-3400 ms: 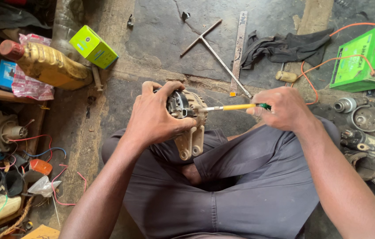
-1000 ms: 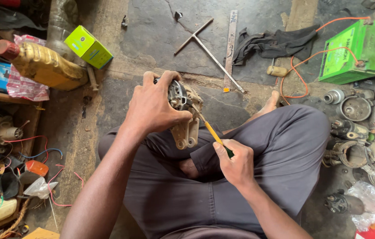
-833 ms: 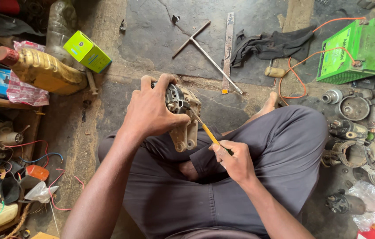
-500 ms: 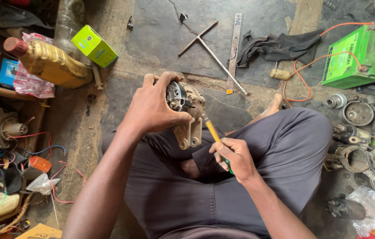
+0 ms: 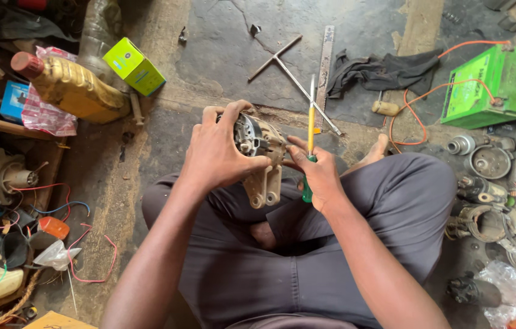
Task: The person sits on the floor and uses a screwdriver to pry and separate the housing of a car alternator. They manipulate the tool to loosen internal components and eventually separate the two halves of the casing.
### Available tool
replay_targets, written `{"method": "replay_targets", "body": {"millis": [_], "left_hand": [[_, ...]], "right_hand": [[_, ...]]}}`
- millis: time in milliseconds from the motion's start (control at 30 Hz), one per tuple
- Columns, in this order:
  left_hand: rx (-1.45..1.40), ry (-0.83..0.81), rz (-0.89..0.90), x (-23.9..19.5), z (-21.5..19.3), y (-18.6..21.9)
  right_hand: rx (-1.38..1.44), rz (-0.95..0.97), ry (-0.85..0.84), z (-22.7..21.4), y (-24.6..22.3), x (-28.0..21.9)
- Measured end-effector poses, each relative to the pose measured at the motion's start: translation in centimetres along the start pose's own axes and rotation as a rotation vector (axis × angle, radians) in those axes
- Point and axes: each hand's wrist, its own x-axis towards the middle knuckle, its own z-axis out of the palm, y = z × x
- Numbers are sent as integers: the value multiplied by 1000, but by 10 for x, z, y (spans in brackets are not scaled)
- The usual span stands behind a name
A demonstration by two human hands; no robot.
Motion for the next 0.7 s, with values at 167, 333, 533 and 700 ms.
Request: {"method": "replay_targets", "body": {"millis": [167,333,533,700], "left_hand": [[-161,94,106,3,11,-22],[-857,71,-81,-11,7,-79],[-1024,-15,250,-32,66,-107],[-994,77,320,-26,86,-114]], "right_hand": [[-98,-65,-36,0,10,3],[-159,-198,-68,-1,9,-1],[-71,-201,-172,-1,4,7],[-6,-201,-177,5,2,14]]}}
